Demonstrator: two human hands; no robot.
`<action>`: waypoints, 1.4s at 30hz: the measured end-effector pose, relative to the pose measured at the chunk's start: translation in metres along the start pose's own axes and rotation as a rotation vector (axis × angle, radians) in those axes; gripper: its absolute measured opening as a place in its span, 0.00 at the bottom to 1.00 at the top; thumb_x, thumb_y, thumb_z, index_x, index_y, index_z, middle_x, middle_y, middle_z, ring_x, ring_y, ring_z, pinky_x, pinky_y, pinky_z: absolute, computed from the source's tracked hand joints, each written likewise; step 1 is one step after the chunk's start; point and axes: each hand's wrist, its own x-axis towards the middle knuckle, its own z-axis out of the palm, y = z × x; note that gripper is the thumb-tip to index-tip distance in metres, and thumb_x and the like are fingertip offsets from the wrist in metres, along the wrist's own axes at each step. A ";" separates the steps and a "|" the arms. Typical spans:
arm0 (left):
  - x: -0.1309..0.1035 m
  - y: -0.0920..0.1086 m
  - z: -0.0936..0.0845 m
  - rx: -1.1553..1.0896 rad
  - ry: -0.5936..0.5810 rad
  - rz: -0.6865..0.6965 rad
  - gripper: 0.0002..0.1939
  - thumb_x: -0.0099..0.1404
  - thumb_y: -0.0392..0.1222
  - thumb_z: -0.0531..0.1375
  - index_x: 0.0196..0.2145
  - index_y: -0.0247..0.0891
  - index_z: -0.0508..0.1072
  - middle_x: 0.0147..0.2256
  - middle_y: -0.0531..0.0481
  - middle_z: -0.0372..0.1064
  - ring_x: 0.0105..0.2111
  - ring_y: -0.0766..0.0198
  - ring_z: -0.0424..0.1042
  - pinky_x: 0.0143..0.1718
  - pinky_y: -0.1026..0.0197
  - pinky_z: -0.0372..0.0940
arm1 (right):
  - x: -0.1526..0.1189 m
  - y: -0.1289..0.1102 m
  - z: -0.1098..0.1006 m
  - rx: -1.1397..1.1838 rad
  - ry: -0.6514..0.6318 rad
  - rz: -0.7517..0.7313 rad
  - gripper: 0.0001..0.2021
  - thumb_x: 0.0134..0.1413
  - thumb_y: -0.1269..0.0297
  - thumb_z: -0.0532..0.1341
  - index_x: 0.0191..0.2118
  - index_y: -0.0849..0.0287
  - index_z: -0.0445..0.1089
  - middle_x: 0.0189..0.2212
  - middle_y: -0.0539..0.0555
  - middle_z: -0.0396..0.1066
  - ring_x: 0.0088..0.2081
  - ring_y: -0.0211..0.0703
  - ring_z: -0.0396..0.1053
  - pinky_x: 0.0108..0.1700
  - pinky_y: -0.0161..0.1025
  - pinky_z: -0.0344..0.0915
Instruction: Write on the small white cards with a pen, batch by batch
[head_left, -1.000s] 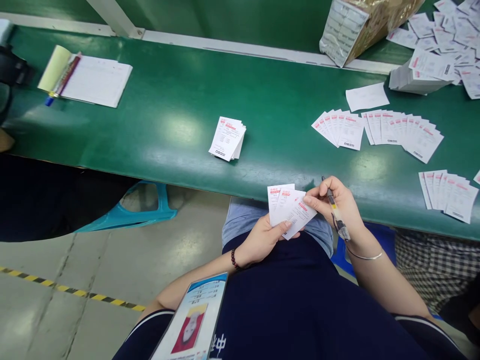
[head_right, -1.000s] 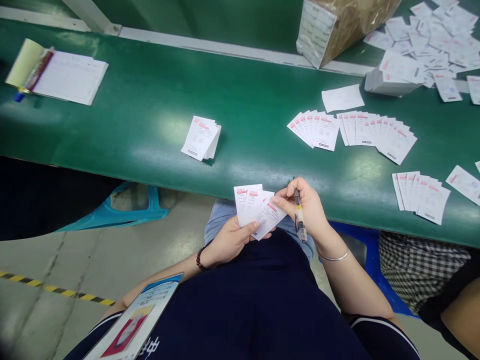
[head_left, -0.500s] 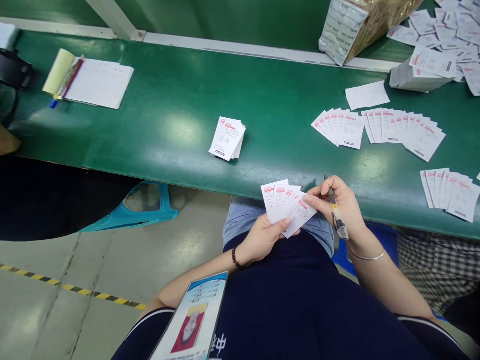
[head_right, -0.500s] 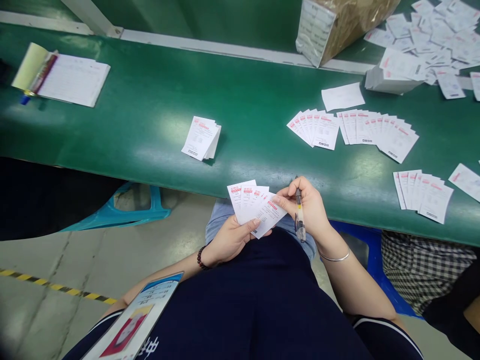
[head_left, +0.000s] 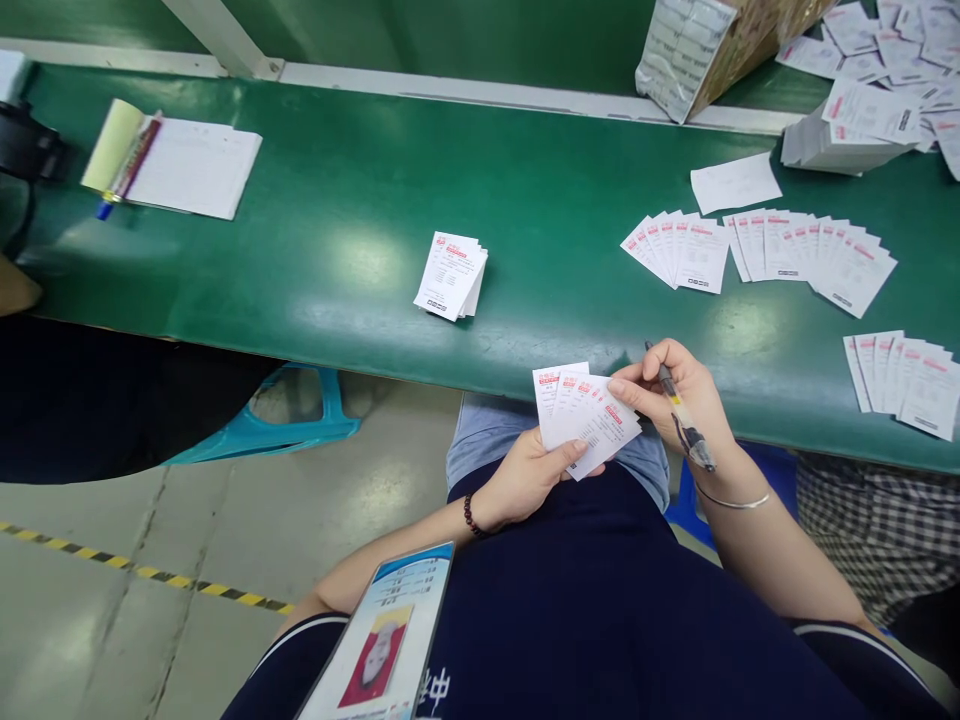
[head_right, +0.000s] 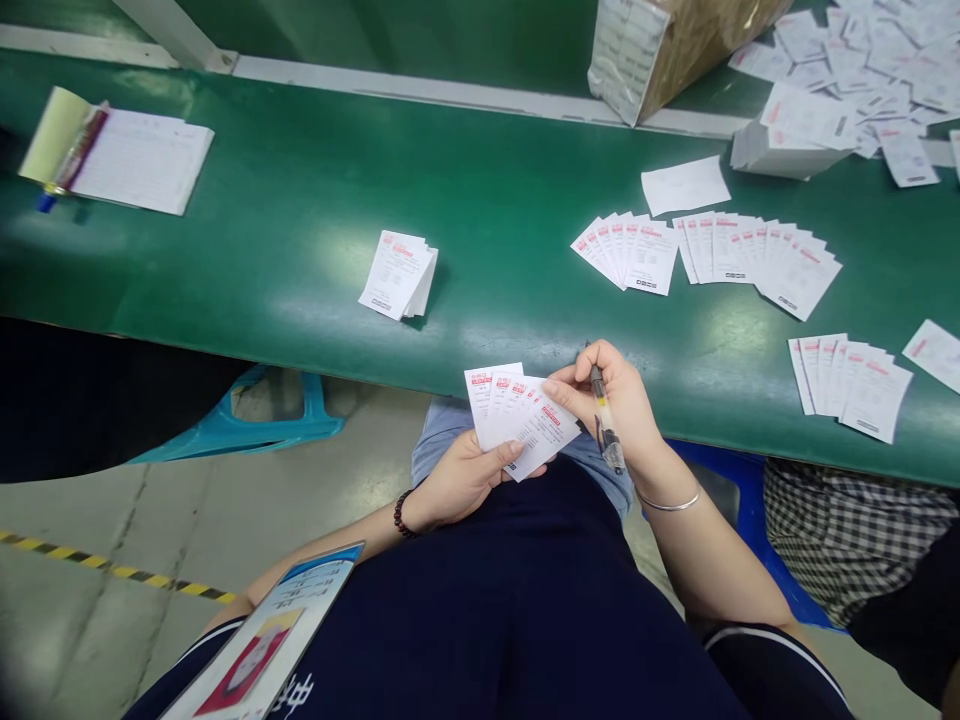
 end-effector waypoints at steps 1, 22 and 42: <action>0.000 0.000 0.000 0.002 -0.003 -0.004 0.24 0.57 0.48 0.69 0.48 0.34 0.76 0.49 0.39 0.74 0.44 0.51 0.76 0.51 0.44 0.68 | 0.001 0.000 0.000 0.000 0.002 0.000 0.22 0.43 0.56 0.72 0.29 0.54 0.55 0.28 0.49 0.77 0.24 0.36 0.69 0.23 0.35 0.65; 0.002 -0.003 -0.005 0.056 -0.009 -0.031 0.24 0.58 0.51 0.68 0.48 0.33 0.75 0.46 0.39 0.76 0.40 0.54 0.77 0.50 0.46 0.70 | 0.004 -0.001 0.001 -0.031 0.025 0.015 0.23 0.42 0.56 0.73 0.28 0.54 0.56 0.28 0.50 0.77 0.23 0.38 0.70 0.22 0.35 0.64; 0.002 0.002 0.002 -0.043 0.016 0.040 0.22 0.58 0.47 0.68 0.47 0.35 0.76 0.50 0.40 0.74 0.48 0.47 0.74 0.51 0.43 0.69 | -0.006 0.005 -0.007 -0.003 0.022 0.051 0.21 0.42 0.60 0.73 0.29 0.54 0.57 0.26 0.48 0.76 0.24 0.36 0.69 0.24 0.34 0.66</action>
